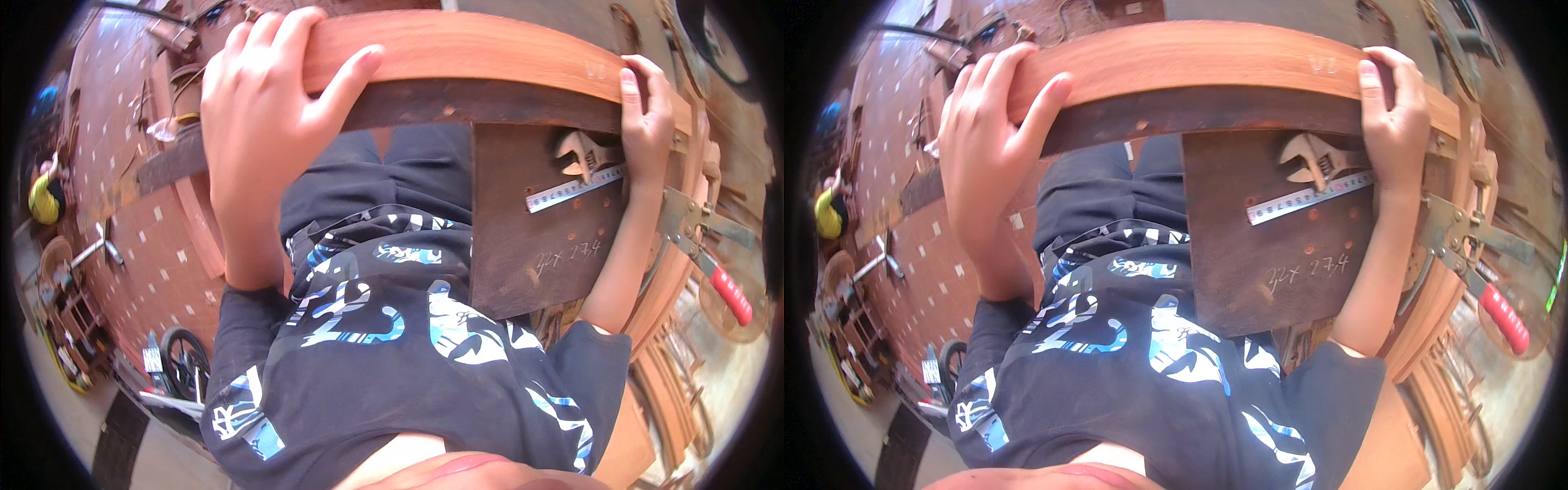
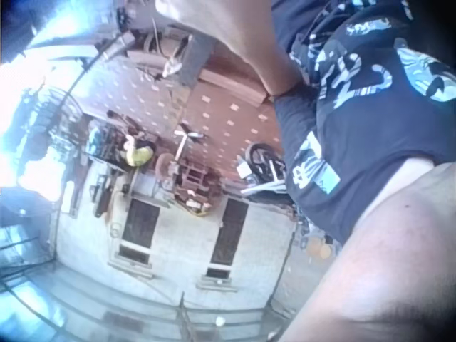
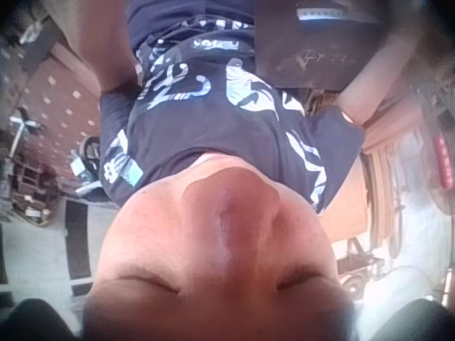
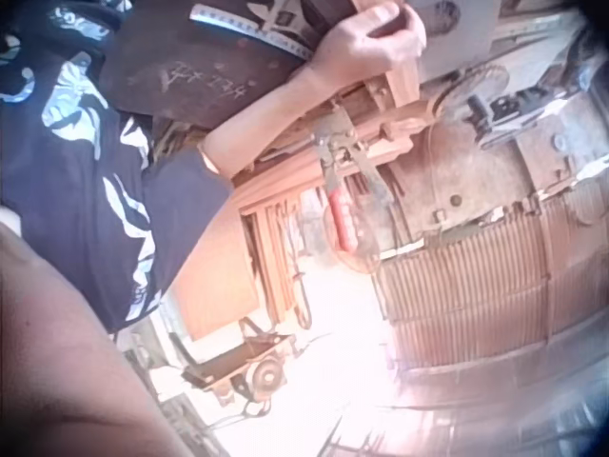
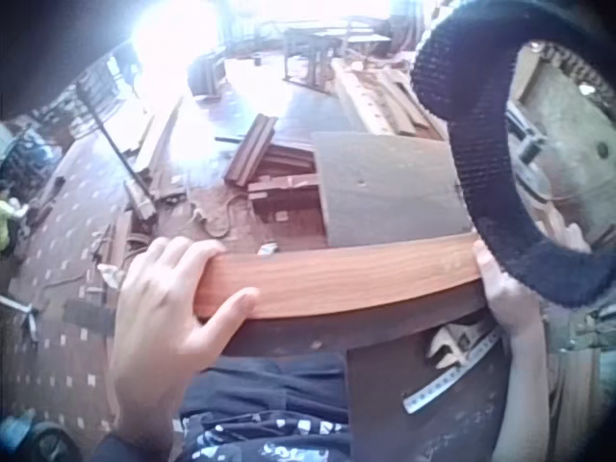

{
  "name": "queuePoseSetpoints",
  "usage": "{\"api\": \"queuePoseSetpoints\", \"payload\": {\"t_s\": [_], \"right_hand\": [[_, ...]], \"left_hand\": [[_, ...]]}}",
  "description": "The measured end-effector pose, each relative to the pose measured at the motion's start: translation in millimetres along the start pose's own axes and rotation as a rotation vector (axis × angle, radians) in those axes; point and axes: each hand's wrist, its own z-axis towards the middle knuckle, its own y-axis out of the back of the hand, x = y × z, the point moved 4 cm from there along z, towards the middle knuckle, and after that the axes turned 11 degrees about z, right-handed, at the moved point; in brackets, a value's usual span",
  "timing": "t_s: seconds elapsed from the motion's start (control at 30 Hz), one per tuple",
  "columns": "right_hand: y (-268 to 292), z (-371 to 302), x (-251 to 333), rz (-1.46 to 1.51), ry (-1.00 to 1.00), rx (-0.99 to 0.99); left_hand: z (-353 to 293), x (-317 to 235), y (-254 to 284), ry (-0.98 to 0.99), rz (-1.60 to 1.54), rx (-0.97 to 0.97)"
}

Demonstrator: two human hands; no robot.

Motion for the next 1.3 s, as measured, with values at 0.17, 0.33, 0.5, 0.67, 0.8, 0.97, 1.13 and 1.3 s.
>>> {"api": "queuePoseSetpoints", "payload": {"t_s": [0.17,0.33,0.5,0.67,0.8,0.97,1.13,1.3], "right_hand": [[4.8,-2.9,10.9,-0.005,-0.022,0.008],[8.1,0.6,9.8,-0.007,-0.035,-0.001],[12.7,2.7,10.0,-0.012,-0.008,0.011],[14.4,4.9,9.0,-0.011,0.014,0.005],[12.8,12.6,11.9,-0.016,0.053,-0.001],[8.5,25.1,11.1,-0.038,0.113,-0.024],[-8.2,65.9,2.3,-0.020,0.080,-0.016],[-29.1,115.7,-13.6,-0.038,0.079,-0.033]], "left_hand": [[-3.9,-7.3,7.8,-0.042,0.009,0.065],[-2.7,-11.4,4.2,-0.070,0.010,0.094],[-1.9,-14.8,3.7,-0.114,-0.024,0.180],[-0.8,-18.0,2.3,-0.131,-0.023,0.181],[6.8,-14.8,0.6,-0.114,-0.053,0.192],[21.1,-5.2,-1.9,-0.108,-0.062,0.208],[58.9,12.7,-7.2,-0.097,-0.048,0.163],[103.0,33.6,-30.6,-0.115,-0.027,0.117]]}}
